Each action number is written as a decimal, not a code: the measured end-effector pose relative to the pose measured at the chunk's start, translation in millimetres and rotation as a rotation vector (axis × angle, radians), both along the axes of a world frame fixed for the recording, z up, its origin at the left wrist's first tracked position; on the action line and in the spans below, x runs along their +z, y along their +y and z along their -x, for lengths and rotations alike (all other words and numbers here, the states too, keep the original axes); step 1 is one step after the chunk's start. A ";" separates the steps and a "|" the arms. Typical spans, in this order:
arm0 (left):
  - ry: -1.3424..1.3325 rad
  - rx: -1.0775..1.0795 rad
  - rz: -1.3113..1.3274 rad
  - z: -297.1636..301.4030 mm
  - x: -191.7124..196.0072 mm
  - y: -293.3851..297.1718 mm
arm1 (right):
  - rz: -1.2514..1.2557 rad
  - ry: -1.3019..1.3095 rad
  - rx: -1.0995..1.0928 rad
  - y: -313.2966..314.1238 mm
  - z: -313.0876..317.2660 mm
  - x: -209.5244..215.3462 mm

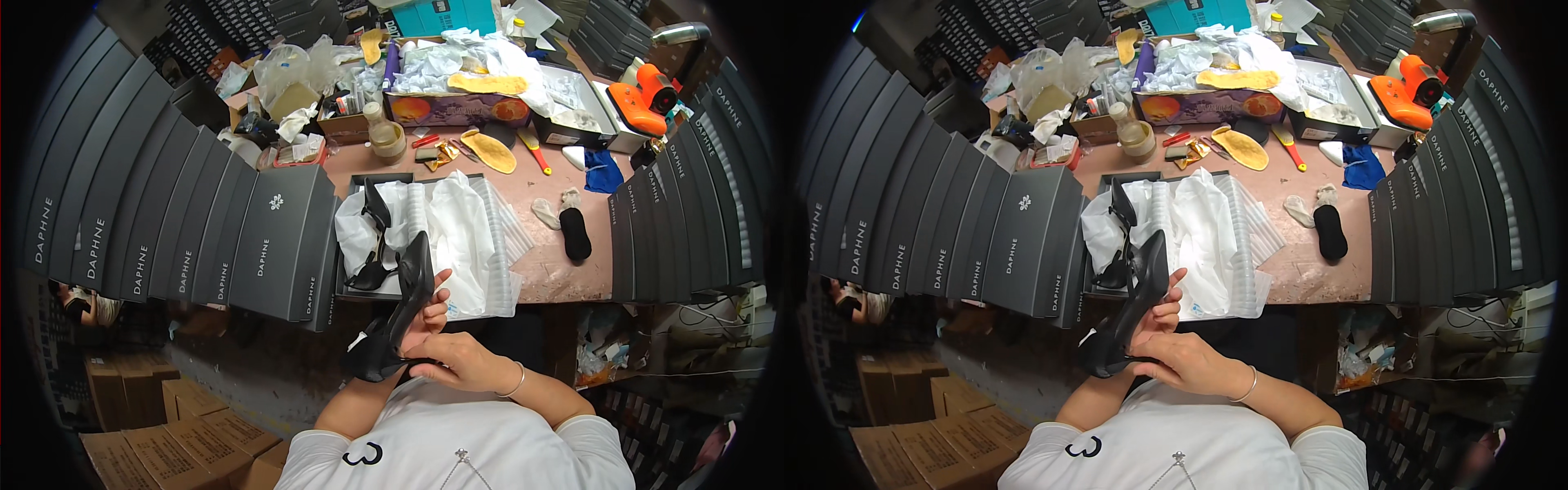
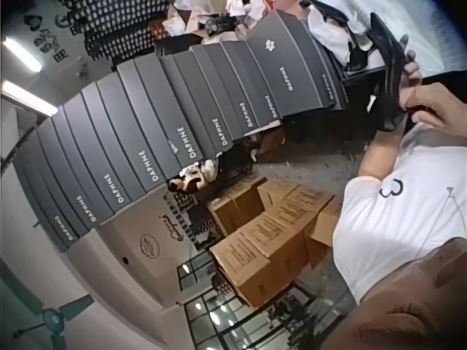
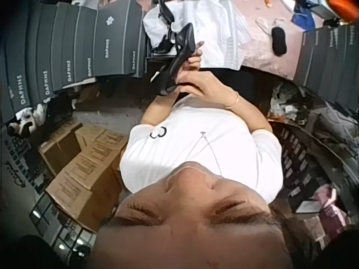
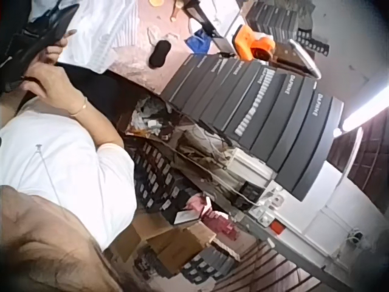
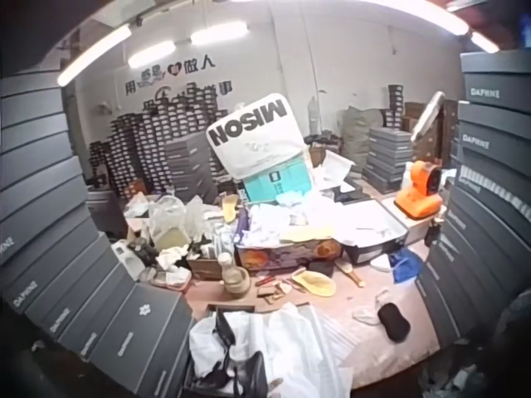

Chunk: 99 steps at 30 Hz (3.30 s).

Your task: Inspecting black high-heeled shoes, placing them into fabric bags, and then into shoe boxes.

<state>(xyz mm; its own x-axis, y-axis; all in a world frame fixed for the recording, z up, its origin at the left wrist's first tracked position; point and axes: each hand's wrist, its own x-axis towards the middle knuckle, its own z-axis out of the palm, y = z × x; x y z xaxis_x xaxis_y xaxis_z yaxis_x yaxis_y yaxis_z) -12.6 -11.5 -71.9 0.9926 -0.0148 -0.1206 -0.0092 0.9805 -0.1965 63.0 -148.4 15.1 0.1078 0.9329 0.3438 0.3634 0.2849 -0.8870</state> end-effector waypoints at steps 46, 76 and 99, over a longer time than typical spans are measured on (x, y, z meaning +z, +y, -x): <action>0.544 0.111 -0.801 24.5 34.6 -39.5 | 0.063 0.073 -0.331 16.7 -29.3 1.2; -0.161 0.175 -0.176 -3.2 12.1 -4.3 | -0.134 -0.248 -0.285 -4.1 -23.7 -3.2; 0.130 0.305 -0.352 -7.4 -14.4 -16.5 | -0.183 -0.392 -0.105 2.1 -21.3 59.7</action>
